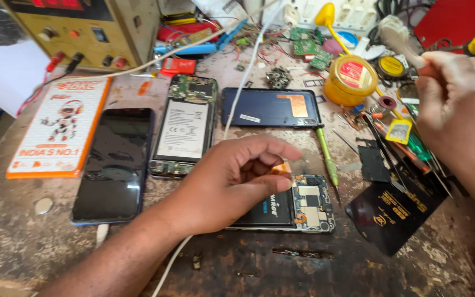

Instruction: The person cleans a flexible ribbon cable with a toothbrush, then uses tweezers and a screwdriver to reposition and secure internal components inside a disassembled smartphone. The person handles the phone chassis, battery, and ribbon cable while working at a cluttered electronics repair bench.

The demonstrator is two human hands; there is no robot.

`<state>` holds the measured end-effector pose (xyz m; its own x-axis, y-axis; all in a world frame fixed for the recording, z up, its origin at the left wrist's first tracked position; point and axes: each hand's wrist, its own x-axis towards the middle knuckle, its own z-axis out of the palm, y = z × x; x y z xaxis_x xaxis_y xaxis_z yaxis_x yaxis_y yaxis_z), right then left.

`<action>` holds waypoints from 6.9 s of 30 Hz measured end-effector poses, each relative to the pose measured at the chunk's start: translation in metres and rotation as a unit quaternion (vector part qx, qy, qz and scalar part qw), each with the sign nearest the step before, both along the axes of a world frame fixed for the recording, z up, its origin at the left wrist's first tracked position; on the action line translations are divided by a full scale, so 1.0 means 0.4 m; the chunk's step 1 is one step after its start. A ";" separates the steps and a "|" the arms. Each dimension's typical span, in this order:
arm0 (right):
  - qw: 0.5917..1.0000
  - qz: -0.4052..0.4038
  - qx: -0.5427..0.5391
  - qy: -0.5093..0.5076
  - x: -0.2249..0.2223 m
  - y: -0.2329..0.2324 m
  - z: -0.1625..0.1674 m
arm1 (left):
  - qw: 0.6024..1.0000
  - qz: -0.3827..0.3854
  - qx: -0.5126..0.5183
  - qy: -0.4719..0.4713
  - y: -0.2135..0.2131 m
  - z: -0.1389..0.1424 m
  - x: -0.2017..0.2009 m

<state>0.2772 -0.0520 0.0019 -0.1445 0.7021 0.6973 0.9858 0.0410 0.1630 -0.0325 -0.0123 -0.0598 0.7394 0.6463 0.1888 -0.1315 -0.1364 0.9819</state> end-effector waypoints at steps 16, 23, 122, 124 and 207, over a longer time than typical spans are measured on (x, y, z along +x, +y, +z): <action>0.851 0.072 -0.489 0.180 0.018 -0.025 -0.015 | 0.997 -0.061 -0.027 -0.043 -0.023 0.007 -0.029; 0.893 0.207 -0.381 0.123 0.026 -0.019 -0.064 | 0.997 0.008 0.066 0.046 -0.058 0.007 -0.015; 0.863 0.318 -0.324 0.223 -0.115 0.098 -0.002 | 0.950 0.219 -0.193 -0.107 -0.042 -0.037 0.017; 0.881 0.294 -0.324 0.182 -0.124 0.096 -0.017 | 0.955 0.210 -0.182 -0.104 -0.044 -0.041 0.019; 0.892 0.202 -0.324 0.243 -0.128 0.084 -0.004 | 0.952 0.216 -0.189 -0.106 -0.040 -0.034 0.004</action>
